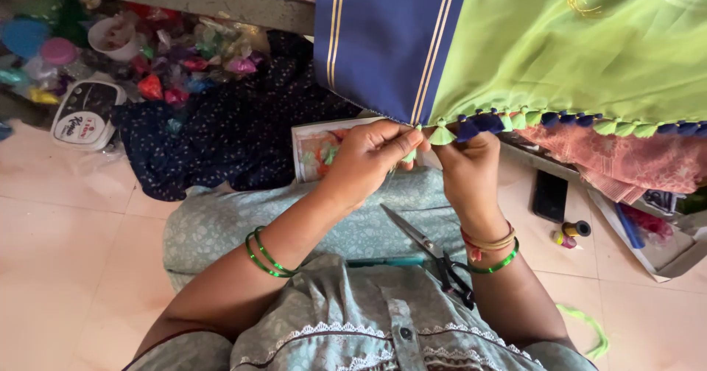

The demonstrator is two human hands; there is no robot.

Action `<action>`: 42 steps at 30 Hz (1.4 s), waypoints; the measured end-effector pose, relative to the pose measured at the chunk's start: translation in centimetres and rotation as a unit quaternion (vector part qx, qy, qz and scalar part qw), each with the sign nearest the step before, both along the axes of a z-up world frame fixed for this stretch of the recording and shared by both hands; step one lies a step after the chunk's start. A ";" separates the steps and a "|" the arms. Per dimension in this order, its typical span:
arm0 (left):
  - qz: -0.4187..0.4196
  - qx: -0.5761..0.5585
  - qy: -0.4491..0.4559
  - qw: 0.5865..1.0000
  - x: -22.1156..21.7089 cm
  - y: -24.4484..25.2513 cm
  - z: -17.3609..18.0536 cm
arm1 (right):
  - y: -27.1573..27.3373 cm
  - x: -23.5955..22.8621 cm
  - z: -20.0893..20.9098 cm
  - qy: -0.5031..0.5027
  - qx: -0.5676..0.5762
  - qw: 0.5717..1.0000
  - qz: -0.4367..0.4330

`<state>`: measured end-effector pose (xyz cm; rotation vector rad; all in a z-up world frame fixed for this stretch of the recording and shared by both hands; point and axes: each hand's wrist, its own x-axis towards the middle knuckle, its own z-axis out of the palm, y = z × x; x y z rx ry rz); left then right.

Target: Sewing a decorative pom-pom border onto the edge of a green fabric garment by hand.

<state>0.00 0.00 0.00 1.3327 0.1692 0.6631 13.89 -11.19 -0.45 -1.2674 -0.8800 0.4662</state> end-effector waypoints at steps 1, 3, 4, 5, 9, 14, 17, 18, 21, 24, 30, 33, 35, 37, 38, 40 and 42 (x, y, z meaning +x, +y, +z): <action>0.009 0.040 -0.001 0.999 0.1 0.1 0.0 | 0.1 0.0 0.1 0.047 0.003 0.999 0.009; 0.072 0.156 -0.042 0.984 -0.7 -0.2 2.2 | 0.6 -1.7 3.1 0.167 0.083 0.980 0.072; 0.135 0.270 -0.080 0.950 -1.2 -0.3 3.4 | 0.9 -2.6 4.7 0.285 0.160 0.935 0.135; 0.135 0.270 -0.082 0.950 -1.0 -0.1 3.2 | 0.7 -2.9 5.1 0.284 0.160 0.936 0.134; 0.033 0.136 -0.034 0.990 -1.0 0.3 2.8 | -1.9 -3.7 2.9 0.139 0.105 0.985 -0.011; 0.175 0.321 -0.117 0.923 -1.3 0.2 3.4 | -2.7 -6.3 9.8 -0.304 0.101 0.902 -0.290; 0.124 0.308 -0.085 0.939 -1.2 0.3 3.6 | -1.3 -6.8 13.9 -0.536 0.014 0.809 -0.242; 0.122 0.307 -0.074 0.941 -1.2 0.3 3.8 | -1.1 -6.4 13.4 -0.512 0.029 0.841 -0.172; 0.120 0.289 -0.076 0.947 -1.4 0.3 4.6 | -1.3 -5.9 12.0 -0.456 0.077 0.879 -0.119; 0.125 0.279 -0.081 0.949 -1.6 0.4 4.2 | -1.7 -5.9 11.1 -0.388 0.093 0.910 -0.112; 0.126 0.337 -0.067 0.931 -0.9 0.1 3.4 | -1.2 -5.2 8.9 -0.369 0.074 0.920 -0.111; 0.125 0.348 -0.071 0.926 -0.6 0.1 3.0 | -0.8 -3.6 9.1 -0.150 0.110 0.981 -0.049; 0.122 0.338 -0.075 0.930 -0.9 -0.2 4.1 | -0.3 -2.4 9.2 0.037 0.107 0.994 0.002; 0.076 0.279 -0.114 0.950 -1.5 -0.8 6.5 | 0.0 -1.4 8.8 0.231 0.149 0.956 0.108; 0.075 0.279 -0.114 0.950 -1.3 -0.6 5.7 | 0.0 -1.7 8.9 0.232 0.149 0.955 0.107; 0.082 0.265 -0.099 0.956 -1.0 -0.2 4.0 | 0.1 -2.3 9.1 0.222 0.151 0.959 0.097; 0.086 0.267 -0.064 0.958 -1.0 0.1 3.4 | 0.2 -2.8 9.5 0.213 0.175 0.955 0.112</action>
